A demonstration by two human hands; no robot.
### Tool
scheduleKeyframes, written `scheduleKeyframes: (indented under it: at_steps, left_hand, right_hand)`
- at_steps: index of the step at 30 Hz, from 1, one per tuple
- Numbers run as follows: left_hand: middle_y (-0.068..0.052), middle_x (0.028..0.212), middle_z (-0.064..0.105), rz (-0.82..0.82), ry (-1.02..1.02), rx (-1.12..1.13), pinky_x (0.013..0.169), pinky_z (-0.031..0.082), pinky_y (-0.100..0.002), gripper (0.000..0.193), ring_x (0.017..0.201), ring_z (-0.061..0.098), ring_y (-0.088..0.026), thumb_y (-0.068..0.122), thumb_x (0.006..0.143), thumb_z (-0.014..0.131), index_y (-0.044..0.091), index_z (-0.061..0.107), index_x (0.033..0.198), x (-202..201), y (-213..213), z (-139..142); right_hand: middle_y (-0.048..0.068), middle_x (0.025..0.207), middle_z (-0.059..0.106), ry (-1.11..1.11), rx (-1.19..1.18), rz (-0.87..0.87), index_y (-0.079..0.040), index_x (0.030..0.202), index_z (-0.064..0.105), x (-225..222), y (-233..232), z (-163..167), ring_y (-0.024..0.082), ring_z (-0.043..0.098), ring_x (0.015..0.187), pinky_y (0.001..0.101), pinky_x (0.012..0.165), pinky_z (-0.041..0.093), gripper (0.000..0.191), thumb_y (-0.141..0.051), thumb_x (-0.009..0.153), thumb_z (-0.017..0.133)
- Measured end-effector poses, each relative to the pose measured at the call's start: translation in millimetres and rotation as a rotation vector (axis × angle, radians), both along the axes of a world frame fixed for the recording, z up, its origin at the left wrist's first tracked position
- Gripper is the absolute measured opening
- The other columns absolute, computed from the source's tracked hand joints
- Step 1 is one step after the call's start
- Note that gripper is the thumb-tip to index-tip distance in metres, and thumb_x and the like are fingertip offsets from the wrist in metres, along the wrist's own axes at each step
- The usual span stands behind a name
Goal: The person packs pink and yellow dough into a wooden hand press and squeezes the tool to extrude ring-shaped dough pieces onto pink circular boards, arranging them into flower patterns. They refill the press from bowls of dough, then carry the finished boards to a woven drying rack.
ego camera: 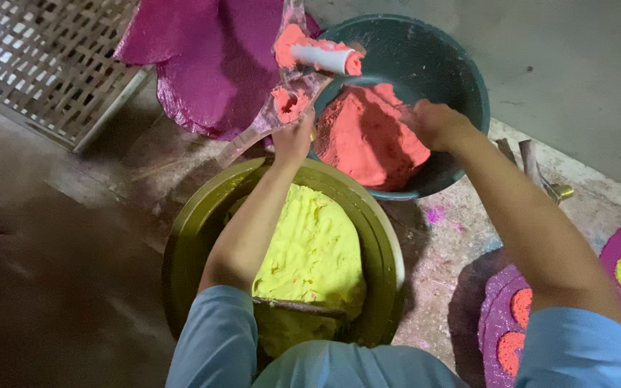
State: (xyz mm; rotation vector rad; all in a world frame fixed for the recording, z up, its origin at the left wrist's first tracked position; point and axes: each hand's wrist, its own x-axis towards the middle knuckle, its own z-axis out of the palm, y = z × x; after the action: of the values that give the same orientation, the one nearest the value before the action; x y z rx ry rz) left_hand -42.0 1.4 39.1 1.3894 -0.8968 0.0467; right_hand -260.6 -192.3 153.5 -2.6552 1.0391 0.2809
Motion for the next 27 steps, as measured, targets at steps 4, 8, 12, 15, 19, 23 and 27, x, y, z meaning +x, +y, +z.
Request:
scheduleKeyframes:
  at_steps: [4,8,12,15,19,23,27]
  left_hand:
    - [-0.004,0.091,0.067,-0.101,0.311,0.031,0.073,0.051,-0.036,0.021,0.084,0.061,-0.017,0.023,0.097,0.063,0.004,0.068,0.103,1.9,-2.5,2.0]
    - [-0.005,0.081,0.071,0.034,0.109,0.210,0.072,0.052,-0.037,0.025,0.078,0.067,-0.015,0.028,0.092,0.067,0.004,0.070,0.096,3.9,-1.8,7.8]
    - [-0.004,0.072,0.069,-0.009,0.266,0.227,0.067,0.052,-0.036,0.026,0.068,0.067,-0.016,0.030,0.091,0.065,0.004,0.070,0.088,6.4,-0.4,21.3]
    - [-0.003,0.073,0.071,-0.012,0.362,0.186,0.067,0.053,-0.035,0.026,0.069,0.071,-0.016,0.029,0.087,0.066,0.004,0.069,0.088,4.1,0.5,35.1]
    - [-0.005,0.072,0.070,-0.019,0.392,0.145,0.067,0.054,-0.035,0.029,0.069,0.072,-0.017,0.031,0.085,0.066,0.002,0.068,0.085,-0.7,2.7,47.2]
    - [-0.007,0.071,0.072,0.018,0.260,0.213,0.068,0.053,-0.037,0.032,0.069,0.071,-0.020,0.033,0.086,0.065,0.001,0.069,0.081,2.7,5.1,45.0]
    - [-0.011,0.079,0.072,0.110,-0.075,0.516,0.074,0.053,-0.044,0.044,0.078,0.072,-0.029,0.043,0.102,0.059,0.005,0.074,0.084,4.2,6.7,37.9]
  right_hand:
    - [0.018,0.124,0.068,0.066,-0.043,0.169,-0.017,0.121,0.064,55.7,24.7,13.8,0.041,0.064,0.114,0.0549,0.092,0.051,0.041,-0.050,0.102,0.050]
    - [0.014,0.114,0.074,0.255,-0.379,0.443,-0.014,0.107,0.074,115.2,42.8,-7.7,0.033,0.073,0.101,0.0499,0.079,0.060,0.025,-0.025,0.098,0.054]
    - [0.014,0.105,0.077,0.237,-0.449,0.704,-0.010,0.094,0.079,128.3,43.4,-22.8,0.030,0.076,0.096,0.0467,0.082,0.059,0.024,-0.017,0.094,0.056]
    - [0.016,0.103,0.076,0.256,-0.368,0.694,-0.008,0.097,0.077,113.4,45.8,-27.1,0.033,0.075,0.095,0.0481,0.079,0.059,0.024,-0.018,0.089,0.057]
    - [0.018,0.099,0.076,0.241,-0.237,0.672,-0.007,0.099,0.076,74.1,67.9,-21.7,0.035,0.074,0.092,0.0488,0.081,0.058,0.029,-0.029,0.090,0.059]
    - [0.019,0.102,0.073,0.154,-0.062,0.508,-0.015,0.114,0.075,20.7,84.2,-8.6,0.039,0.069,0.094,0.0510,0.081,0.054,0.039,-0.046,0.093,0.062]
    - [0.016,0.107,0.076,-0.148,0.144,0.316,-0.014,0.119,0.078,-40.7,82.3,17.1,0.035,0.072,0.094,0.0452,0.081,0.056,0.041,-0.028,0.082,0.066]
